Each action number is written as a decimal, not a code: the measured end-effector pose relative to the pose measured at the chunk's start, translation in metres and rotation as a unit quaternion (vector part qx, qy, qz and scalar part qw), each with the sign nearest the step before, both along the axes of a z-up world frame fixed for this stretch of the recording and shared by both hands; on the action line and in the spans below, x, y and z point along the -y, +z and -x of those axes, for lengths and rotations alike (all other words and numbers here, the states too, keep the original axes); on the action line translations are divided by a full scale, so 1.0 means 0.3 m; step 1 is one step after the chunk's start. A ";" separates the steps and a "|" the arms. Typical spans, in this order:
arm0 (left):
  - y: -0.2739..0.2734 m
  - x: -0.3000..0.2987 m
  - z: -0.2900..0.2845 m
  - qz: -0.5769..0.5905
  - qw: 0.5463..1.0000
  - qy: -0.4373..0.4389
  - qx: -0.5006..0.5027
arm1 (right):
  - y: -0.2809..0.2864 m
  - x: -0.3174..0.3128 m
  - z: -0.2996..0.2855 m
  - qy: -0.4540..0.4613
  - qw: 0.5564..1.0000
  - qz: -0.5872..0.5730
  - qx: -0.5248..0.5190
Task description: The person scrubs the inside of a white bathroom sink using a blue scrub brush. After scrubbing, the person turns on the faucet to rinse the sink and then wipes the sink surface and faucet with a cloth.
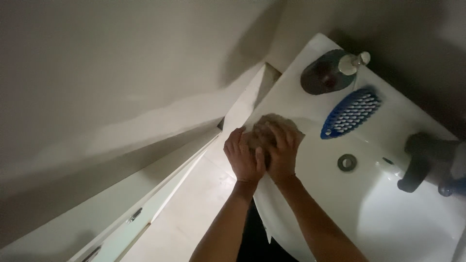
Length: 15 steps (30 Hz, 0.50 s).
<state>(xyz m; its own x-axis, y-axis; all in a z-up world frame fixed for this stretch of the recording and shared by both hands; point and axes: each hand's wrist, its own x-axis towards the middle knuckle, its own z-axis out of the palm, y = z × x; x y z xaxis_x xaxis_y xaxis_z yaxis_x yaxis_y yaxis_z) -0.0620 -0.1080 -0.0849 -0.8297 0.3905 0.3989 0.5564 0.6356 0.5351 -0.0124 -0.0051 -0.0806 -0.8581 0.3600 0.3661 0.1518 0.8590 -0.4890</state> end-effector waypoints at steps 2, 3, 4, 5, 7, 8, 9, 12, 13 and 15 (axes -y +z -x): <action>0.023 -0.015 -0.001 0.008 1.000 0.008 0.004 | 0.031 -0.001 0.009 0.013 1.000 0.019 -0.011; 0.014 -0.013 0.002 0.008 1.000 0.010 0.003 | 0.029 0.003 0.013 0.014 1.000 0.020 -0.012; 0.006 -0.012 0.001 0.018 1.000 0.007 -0.002 | 0.027 0.007 0.011 0.013 0.999 0.031 0.003; -0.004 -0.011 0.000 0.028 1.000 0.005 -0.006 | 0.024 0.011 0.008 0.012 0.999 0.043 0.019; 0.014 -0.019 -0.003 0.042 0.999 0.003 0.002 | -0.016 0.020 -0.028 0.018 0.997 0.070 0.036; 0.024 -0.023 -0.004 0.054 0.998 0.002 0.010 | -0.036 0.024 -0.046 0.024 0.994 0.096 0.052; 0.014 -0.021 -0.010 0.055 0.998 0.003 0.010 | -0.047 0.023 -0.066 0.025 0.994 0.096 0.052; 0.007 -0.013 -0.013 0.089 0.995 -0.039 0.003 | -0.026 0.027 -0.095 0.030 0.978 0.163 0.124; 0.021 -0.012 -0.013 0.077 0.994 -0.078 0.004 | 0.019 0.027 -0.090 0.027 0.972 0.172 0.157; 0.023 -0.013 -0.013 0.063 0.991 -0.117 0.001 | 0.049 0.044 -0.130 0.024 0.965 0.180 0.187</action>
<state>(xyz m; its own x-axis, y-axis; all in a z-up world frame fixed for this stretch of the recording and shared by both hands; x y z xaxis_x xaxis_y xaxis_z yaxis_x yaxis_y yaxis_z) -0.0582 -0.1042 -0.0781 -0.7112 0.6189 0.3332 0.6955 0.5510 0.4611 0.0265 -0.0182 -0.0660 -0.9247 0.3630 -0.1151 0.3406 0.6533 -0.6761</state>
